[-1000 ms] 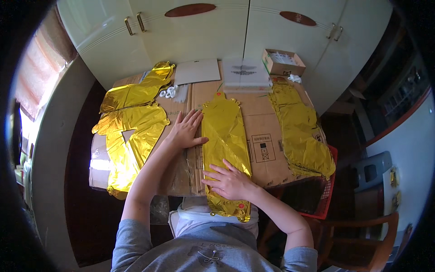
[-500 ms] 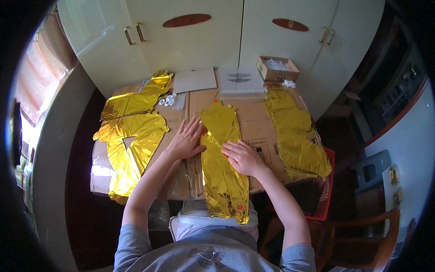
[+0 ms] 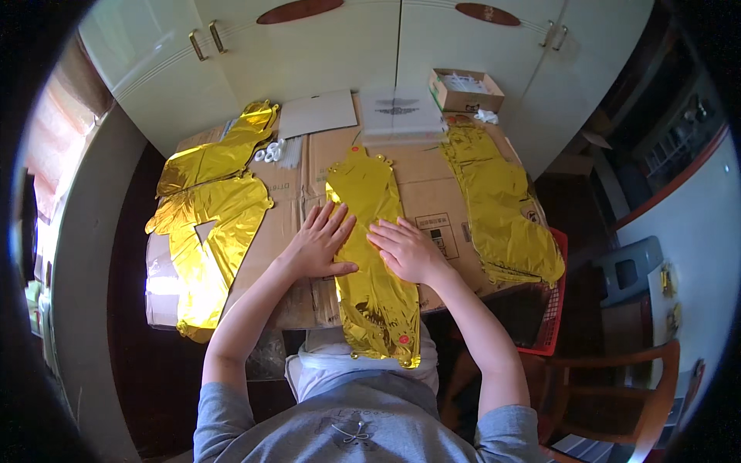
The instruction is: Folding gold foil balloons and placing them into plastic packaging with a backing card.
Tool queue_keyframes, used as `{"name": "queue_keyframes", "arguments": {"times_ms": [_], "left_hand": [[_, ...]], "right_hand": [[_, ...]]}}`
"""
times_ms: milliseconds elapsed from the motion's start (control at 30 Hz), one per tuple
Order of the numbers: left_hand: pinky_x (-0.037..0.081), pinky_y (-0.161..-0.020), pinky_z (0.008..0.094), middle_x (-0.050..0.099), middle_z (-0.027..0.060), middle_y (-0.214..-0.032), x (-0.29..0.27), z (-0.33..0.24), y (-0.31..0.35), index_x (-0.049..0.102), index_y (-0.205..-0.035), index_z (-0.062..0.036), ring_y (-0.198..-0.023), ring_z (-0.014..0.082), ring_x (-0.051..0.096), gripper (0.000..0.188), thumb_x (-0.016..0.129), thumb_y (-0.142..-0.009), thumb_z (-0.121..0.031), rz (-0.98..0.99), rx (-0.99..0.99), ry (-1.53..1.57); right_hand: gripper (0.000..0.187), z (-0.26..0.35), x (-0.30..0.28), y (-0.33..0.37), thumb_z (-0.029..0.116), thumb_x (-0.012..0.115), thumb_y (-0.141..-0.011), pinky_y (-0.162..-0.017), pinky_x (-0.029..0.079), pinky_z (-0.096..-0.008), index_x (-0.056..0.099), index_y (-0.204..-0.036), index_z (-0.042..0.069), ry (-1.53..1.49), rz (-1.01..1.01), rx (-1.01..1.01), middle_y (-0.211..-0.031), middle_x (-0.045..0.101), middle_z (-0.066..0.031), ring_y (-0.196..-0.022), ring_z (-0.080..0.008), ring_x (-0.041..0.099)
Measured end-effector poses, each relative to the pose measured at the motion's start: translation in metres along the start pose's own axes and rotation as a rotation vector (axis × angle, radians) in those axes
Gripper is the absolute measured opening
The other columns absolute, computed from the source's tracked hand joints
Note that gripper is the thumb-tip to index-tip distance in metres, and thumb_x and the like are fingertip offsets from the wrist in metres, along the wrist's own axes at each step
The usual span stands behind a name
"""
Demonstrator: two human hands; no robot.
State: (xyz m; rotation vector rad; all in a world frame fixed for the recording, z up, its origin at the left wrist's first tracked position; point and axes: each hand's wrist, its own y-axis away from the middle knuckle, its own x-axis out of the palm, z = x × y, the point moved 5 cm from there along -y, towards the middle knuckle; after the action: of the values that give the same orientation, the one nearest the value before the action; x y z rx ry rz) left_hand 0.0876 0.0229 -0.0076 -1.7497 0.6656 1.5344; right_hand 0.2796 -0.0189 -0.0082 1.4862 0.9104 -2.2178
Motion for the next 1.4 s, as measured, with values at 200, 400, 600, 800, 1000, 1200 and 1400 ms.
{"name": "queue_keyframes", "arguments": {"times_ms": [200,400,600,800,1000,1200,1400], "left_hand": [[0.017,-0.115,0.0580,0.031,0.0234,-0.152,0.000,0.001,0.000,0.035,-0.147,-0.0046,-0.142,0.0450,0.023,0.100,0.043,-0.080,-0.079,0.012,0.006,-0.013],[0.017,-0.115,0.0580,0.031,0.0231,-0.152,0.002,0.003,0.000,0.035,-0.147,-0.0050,-0.142,0.0446,0.024,0.100,0.043,-0.080,-0.079,0.002,0.008,-0.027],[0.020,-0.114,0.0569,0.033,0.0243,-0.150,-0.004,0.000,-0.001,0.035,-0.146,-0.0044,-0.140,0.0450,0.026,0.098,0.046,-0.081,-0.077,0.015,0.021,-0.040],[0.022,-0.114,0.0535,0.033,0.0221,-0.151,-0.006,0.023,-0.003,0.034,-0.146,-0.0036,-0.141,0.0358,0.030,0.099,0.049,-0.080,-0.076,0.002,0.002,0.022],[0.015,-0.118,0.0524,0.030,0.0166,-0.154,0.000,0.051,-0.011,0.028,-0.148,0.0015,-0.145,0.0284,0.024,0.118,0.050,-0.070,-0.085,0.088,-0.095,-0.018],[0.013,-0.118,0.0542,0.024,0.0214,-0.156,0.003,0.055,-0.017,0.024,-0.148,0.0058,-0.146,0.0362,0.018,0.137,0.055,-0.056,-0.091,0.159,-0.118,-0.049],[0.014,-0.117,0.0549,0.021,0.0245,-0.156,0.001,0.055,-0.017,0.022,-0.147,0.0083,-0.146,0.0397,0.016,0.141,0.058,-0.054,-0.090,0.203,-0.119,-0.065]], "right_hand": [[0.041,0.002,-0.002,-0.002,0.019,0.057,-0.091,-0.112,0.033,-0.0465,0.056,-0.131,0.011,-0.005,0.005,0.009,-0.137,0.055,-0.0090,-0.130,-0.0248,0.049],[0.041,0.003,-0.003,-0.003,0.019,0.058,-0.091,-0.111,0.033,-0.0466,0.057,-0.131,0.013,-0.013,0.002,0.009,-0.137,0.054,-0.0091,-0.130,-0.0251,0.049],[0.037,0.008,-0.008,-0.004,0.031,0.062,-0.089,-0.111,0.033,-0.0469,0.064,-0.125,0.022,0.014,0.023,-0.048,-0.138,0.053,-0.0092,-0.131,-0.0261,0.047],[0.039,0.007,-0.007,-0.004,0.033,0.067,-0.085,-0.111,0.032,-0.0494,0.067,-0.122,0.021,-0.023,0.036,-0.035,-0.139,0.053,-0.0083,-0.132,-0.0280,0.046],[0.040,0.008,-0.007,-0.004,0.039,0.064,-0.087,-0.113,0.029,-0.0513,0.068,-0.121,0.019,-0.035,0.097,-0.059,-0.142,0.051,-0.0034,-0.135,-0.0280,0.042],[0.042,0.008,-0.008,-0.003,0.043,0.064,-0.086,-0.116,0.022,-0.0549,0.068,-0.120,0.019,0.004,0.097,-0.081,-0.142,0.052,-0.0022,-0.136,-0.0272,0.040],[0.044,0.050,-0.010,-0.018,0.040,0.059,-0.090,-0.116,0.023,-0.0504,0.063,-0.125,0.013,0.153,0.125,-0.134,-0.139,0.053,-0.0052,-0.136,-0.0250,0.041]]}}
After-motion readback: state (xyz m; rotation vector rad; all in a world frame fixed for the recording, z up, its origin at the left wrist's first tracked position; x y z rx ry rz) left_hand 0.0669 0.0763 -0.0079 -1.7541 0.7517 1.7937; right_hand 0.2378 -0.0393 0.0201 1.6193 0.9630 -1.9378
